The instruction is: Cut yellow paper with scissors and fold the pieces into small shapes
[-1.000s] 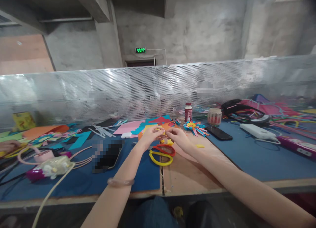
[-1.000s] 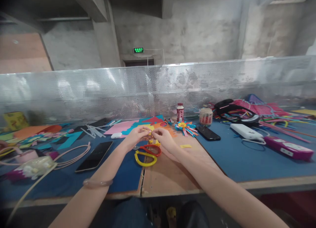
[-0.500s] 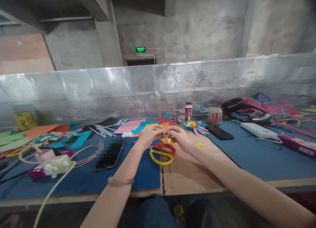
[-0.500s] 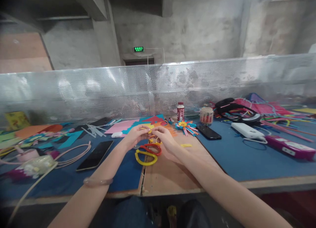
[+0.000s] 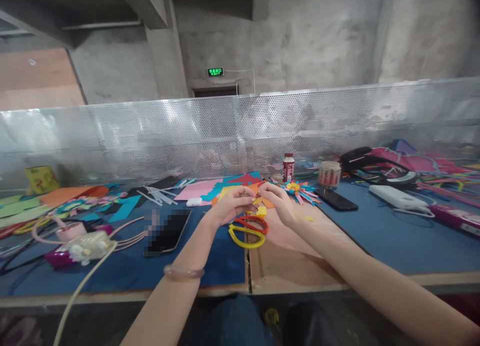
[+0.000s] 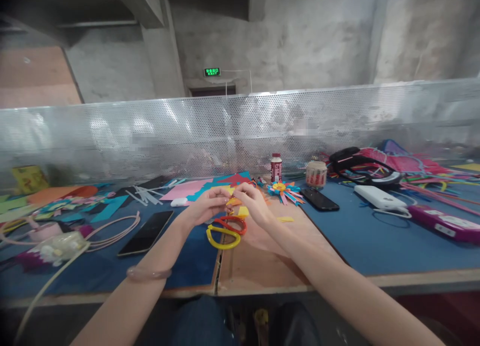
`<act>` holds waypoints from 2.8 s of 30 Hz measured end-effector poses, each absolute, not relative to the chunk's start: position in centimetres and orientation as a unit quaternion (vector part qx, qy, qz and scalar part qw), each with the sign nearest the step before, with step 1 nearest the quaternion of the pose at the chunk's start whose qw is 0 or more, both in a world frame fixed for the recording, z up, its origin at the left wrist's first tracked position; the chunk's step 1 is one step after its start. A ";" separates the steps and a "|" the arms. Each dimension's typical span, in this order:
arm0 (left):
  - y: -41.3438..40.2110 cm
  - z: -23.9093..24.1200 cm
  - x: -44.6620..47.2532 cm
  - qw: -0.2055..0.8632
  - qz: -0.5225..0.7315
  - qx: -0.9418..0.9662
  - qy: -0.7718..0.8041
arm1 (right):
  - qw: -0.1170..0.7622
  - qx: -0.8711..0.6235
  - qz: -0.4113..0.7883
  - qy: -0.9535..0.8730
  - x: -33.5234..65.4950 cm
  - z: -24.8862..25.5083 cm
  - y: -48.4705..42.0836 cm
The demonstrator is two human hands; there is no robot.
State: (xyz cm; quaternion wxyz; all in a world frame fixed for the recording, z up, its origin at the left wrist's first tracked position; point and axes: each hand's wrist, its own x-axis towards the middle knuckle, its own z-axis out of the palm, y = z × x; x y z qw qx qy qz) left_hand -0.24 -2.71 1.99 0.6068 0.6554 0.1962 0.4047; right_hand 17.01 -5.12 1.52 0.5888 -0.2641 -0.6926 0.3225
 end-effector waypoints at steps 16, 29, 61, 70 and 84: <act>-3.4 2.1 -0.7 0.642 0.322 0.677 0.160 | 0.434 -0.176 0.468 -0.749 18.5 2.6 -4.7; -3.6 2.3 -0.7 0.639 0.308 0.679 0.188 | 0.419 -0.163 0.489 -0.747 18.3 2.4 -4.6; -3.6 2.2 -0.4 0.640 0.322 0.674 0.180 | 0.425 -0.179 0.474 -0.750 18.4 2.2 -4.6; -3.6 2.1 -0.3 0.638 0.336 0.670 0.177 | 0.426 -0.180 0.470 -0.752 18.5 2.2 -4.5; -3.4 2.0 -0.4 0.628 0.338 0.679 0.176 | 0.429 -0.181 0.462 -0.755 18.4 2.1 -4.4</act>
